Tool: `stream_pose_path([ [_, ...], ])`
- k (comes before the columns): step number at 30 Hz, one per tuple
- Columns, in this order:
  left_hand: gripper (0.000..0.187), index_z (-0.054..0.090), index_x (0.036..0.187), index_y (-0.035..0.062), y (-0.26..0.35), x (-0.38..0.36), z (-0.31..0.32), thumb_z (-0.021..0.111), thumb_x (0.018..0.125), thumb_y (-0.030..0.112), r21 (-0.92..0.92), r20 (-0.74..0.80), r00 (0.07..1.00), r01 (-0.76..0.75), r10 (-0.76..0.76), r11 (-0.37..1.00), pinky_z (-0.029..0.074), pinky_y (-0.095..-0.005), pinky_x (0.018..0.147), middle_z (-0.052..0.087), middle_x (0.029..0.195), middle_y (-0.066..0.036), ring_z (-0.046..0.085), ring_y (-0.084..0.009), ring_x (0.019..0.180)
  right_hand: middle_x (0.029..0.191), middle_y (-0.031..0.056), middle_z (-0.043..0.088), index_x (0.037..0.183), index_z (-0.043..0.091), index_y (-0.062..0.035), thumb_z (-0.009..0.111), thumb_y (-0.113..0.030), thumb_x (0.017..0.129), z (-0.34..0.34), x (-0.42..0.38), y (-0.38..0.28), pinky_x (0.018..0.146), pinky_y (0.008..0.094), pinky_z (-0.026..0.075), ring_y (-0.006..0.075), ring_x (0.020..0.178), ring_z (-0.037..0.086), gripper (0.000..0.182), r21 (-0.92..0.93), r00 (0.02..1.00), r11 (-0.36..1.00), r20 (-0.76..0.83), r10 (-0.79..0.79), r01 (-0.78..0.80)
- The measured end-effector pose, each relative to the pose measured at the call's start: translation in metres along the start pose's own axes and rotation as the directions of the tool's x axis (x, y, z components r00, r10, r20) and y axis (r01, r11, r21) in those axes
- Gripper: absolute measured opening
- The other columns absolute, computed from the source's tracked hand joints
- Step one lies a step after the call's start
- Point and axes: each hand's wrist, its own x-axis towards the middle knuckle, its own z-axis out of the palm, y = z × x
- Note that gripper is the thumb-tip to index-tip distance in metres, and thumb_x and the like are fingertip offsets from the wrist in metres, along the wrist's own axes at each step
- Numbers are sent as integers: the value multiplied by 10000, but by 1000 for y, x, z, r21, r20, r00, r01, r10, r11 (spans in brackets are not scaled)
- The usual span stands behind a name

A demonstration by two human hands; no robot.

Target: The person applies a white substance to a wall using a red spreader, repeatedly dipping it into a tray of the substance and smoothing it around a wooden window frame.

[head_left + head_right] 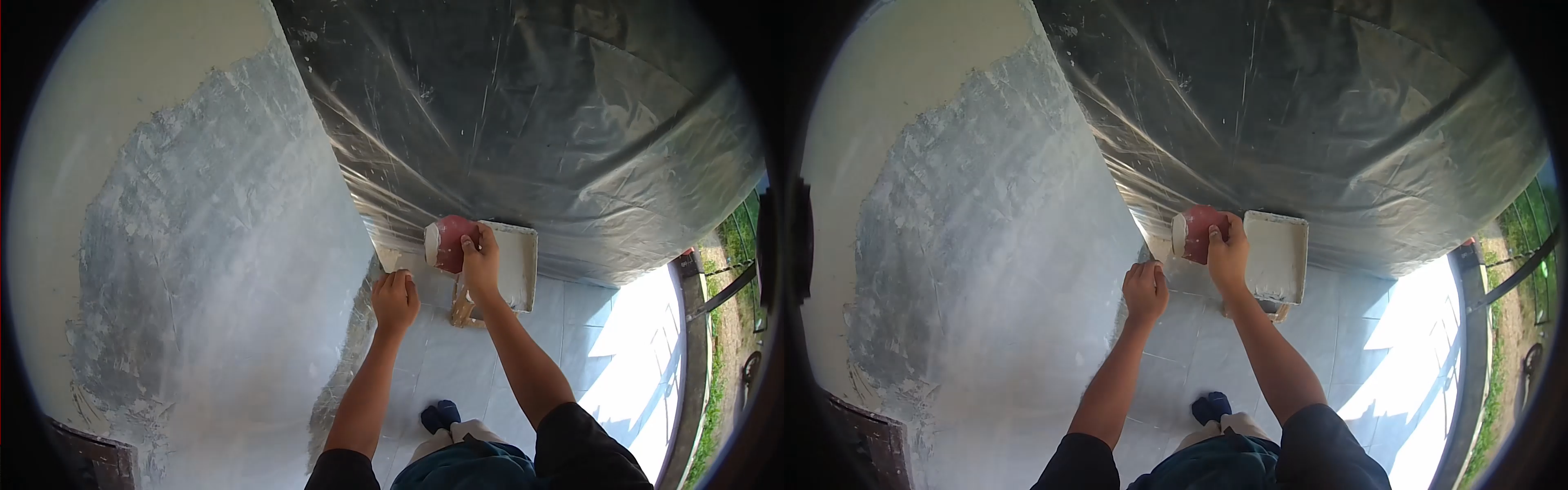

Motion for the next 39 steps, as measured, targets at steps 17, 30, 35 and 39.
stream_pose_path([
  [17, 121, 634, 880, 51, 29, -50, 133, 522, 892, 93, -77, 356, 930, 127, -92, 989, 508, -462, 713, 678, 813, -130, 645, -338, 777, 1081, 105, 635, 1193, 550, 24, 520, 13, 946, -133, 29, 111, 913, 307, 449, 178, 994, 591, 249, -86, 945, 958, -208, 251, -274],
  [30, 150, 642, 902, 52, 50, -94, 225, 516, 923, 129, 54, 569, 781, 277, -258, 959, 513, -454, 717, 674, 802, -137, 652, -329, 770, 1054, 127, 604, 1218, 478, -2, 562, -38, 926, -207, 37, 211, 766, 319, 492, 187, 926, 586, 306, 63, 756, 807, -314, 574, -587],
  [35, 140, 628, 880, 55, 41, -123, 244, 535, 918, 153, 37, 637, 722, 321, -270, 946, 517, -463, 716, 675, 809, -141, 646, -341, 781, 1088, 129, 589, 1254, 445, -24, 556, -32, 929, -219, 2, 262, 682, 329, 530, 201, 909, 604, 343, 80, 669, 726, -331, 666, -683],
  [39, 150, 632, 935, 48, 22, -137, 260, 530, 928, 158, 70, 706, 645, 347, -293, 935, 519, -460, 732, 684, 851, -143, 649, -348, 811, 1101, 133, 596, 1253, 450, -30, 544, -21, 938, -212, -19, 277, 763, 366, 561, 220, 949, 621, 329, 209, 572, 658, -353, 740, -723],
])
